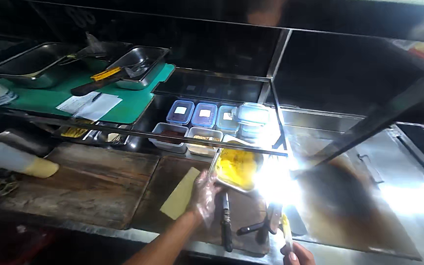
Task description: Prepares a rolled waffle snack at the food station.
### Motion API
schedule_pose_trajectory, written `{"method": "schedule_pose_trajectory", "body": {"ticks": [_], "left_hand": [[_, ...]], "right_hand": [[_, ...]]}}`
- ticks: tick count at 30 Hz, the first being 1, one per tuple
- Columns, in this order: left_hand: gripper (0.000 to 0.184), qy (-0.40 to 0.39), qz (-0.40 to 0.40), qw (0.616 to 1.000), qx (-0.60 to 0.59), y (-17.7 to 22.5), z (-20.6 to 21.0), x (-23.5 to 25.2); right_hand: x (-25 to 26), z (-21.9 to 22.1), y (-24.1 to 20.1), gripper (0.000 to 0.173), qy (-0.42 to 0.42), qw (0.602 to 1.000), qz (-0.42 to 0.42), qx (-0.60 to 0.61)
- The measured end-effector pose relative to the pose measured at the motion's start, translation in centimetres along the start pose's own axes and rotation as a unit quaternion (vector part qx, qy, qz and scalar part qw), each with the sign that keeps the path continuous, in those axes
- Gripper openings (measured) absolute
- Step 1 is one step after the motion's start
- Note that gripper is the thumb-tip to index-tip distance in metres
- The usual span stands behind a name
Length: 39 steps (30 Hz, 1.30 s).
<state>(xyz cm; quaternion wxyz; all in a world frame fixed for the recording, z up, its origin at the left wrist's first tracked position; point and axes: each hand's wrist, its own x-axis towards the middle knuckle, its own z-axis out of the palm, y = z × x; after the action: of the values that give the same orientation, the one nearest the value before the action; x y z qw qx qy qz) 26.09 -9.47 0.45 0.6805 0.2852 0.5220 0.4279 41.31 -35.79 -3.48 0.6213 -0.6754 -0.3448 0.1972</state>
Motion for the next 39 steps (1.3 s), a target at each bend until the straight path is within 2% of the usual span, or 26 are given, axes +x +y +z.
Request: {"method": "schedule_pose_trajectory", "body": {"ticks": [3, 5, 8, 12, 16, 18, 20, 22, 23, 25, 30, 31, 34, 35, 36, 39], "left_hand": [[0.021, 0.03, -0.016, 0.999, 0.028, 4.4, -5.8, -4.8], [0.023, 0.047, -0.022, 0.998, 0.032, 7.3, -10.3, -7.0], [0.024, 0.068, -0.015, 0.996, 0.056, 11.7, -17.3, -8.6], [0.019, 0.105, 0.026, 0.986, 0.127, 15.5, -25.0, -7.4], [0.023, 0.071, 0.052, 0.973, 0.212, 16.9, -31.2, -3.0], [0.024, 0.047, 0.054, 0.966, 0.248, 16.6, -33.9, -0.3], [0.024, 0.028, 0.047, 0.959, 0.278, 16.1, -36.3, 2.1], [0.028, 0.008, 0.055, 0.958, 0.283, 15.5, -38.0, 3.9], [0.032, -0.001, 0.067, 0.957, 0.281, 15.1, -38.5, 4.5], [0.037, -0.015, 0.084, 0.962, 0.261, 14.5, -39.1, 5.3], [0.037, -0.03, 0.119, 0.966, 0.228, 13.5, -38.9, 5.8], [0.038, -0.031, 0.125, 0.966, 0.224, 13.4, -38.8, 6.0], [0.037, -0.048, 0.123, 0.968, 0.213, 13.9, -39.1, 6.4], [0.037, -0.061, 0.113, 0.968, 0.216, 14.2, -39.3, 6.6], [0.038, -0.074, 0.108, 0.965, 0.228, 14.6, -39.6, 6.8], [0.039, -0.102, 0.116, 0.952, 0.264, 15.0, -39.9, 7.0]], "right_hand": [[2.0, 3.2, -1.5, 0.028, -0.034, 0.994, -0.101, -0.006], [3.3, 5.7, -2.7, 0.035, -0.091, 0.981, -0.161, -0.055], [4.6, 10.6, -6.6, 0.031, -0.201, 0.942, -0.228, -0.141], [3.0, 19.1, -9.9, 0.028, -0.316, 0.89, -0.233, -0.232], [1.0, 30.5, -11.2, 0.03, -0.343, 0.808, -0.282, -0.388], [1.0, 35.8, -11.3, 0.03, -0.4, 0.753, -0.259, -0.454], [1.5, 40.1, -11.5, 0.036, -0.483, 0.681, -0.178, -0.521], [1.8, 42.9, -11.8, 0.039, -0.543, 0.616, -0.105, -0.561], [1.7, 43.8, -11.8, 0.04, -0.558, 0.598, -0.085, -0.57], [1.1, 44.8, -11.7, 0.039, -0.569, 0.589, -0.066, -0.569], [-1.9, 46.7, -11.8, 0.035, -0.571, 0.606, 0.019, -0.554], [-2.2, 46.9, -11.4, 0.036, -0.565, 0.63, 0.05, -0.531], [-1.5, 45.5, -9.2, 0.037, -0.525, 0.75, 0.146, -0.375], [-1.1, 45.2, -9.4, 0.038, -0.507, 0.761, 0.149, -0.377], [-0.6, 45.2, -10.2, 0.039, -0.492, 0.751, 0.132, -0.419], [-0.5, 46.5, -12.1, 0.04, -0.507, 0.649, 0.036, -0.565]]}}
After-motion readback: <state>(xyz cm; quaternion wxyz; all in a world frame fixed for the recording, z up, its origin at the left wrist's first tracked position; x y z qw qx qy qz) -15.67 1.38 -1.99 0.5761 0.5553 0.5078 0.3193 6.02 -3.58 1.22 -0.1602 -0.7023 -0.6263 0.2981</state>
